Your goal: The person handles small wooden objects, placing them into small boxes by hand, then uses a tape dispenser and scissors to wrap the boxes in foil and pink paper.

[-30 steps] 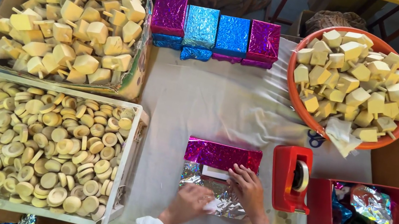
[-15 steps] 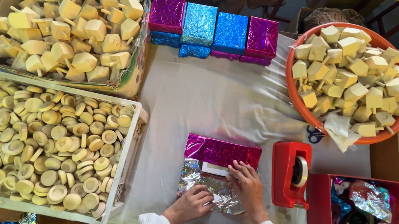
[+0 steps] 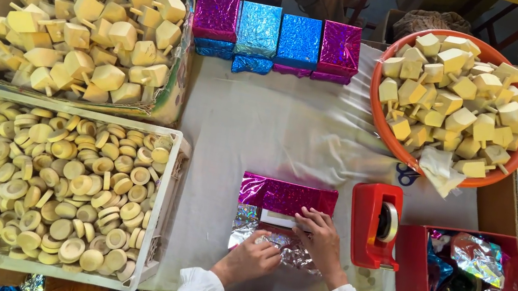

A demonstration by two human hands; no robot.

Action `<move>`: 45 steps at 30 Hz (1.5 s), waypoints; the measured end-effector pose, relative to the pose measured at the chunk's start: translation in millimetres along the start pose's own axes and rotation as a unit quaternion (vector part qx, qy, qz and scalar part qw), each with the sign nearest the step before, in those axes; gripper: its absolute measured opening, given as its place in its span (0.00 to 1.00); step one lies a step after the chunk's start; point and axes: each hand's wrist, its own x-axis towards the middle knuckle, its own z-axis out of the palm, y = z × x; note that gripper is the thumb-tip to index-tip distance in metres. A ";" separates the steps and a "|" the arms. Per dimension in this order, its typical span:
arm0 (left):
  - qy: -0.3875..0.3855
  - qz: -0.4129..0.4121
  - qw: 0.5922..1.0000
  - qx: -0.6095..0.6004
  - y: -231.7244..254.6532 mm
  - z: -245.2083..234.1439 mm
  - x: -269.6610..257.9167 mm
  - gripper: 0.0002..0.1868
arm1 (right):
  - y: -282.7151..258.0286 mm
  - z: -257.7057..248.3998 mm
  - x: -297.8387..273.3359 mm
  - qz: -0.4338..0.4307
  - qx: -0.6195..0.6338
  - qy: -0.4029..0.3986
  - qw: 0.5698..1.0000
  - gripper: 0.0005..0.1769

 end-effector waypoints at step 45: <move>0.132 -0.223 0.965 0.039 -40.7 52.1 13.0 0.11 | 23.0 -12.9 45.5 0.071 0.015 -0.119 0.990 0.10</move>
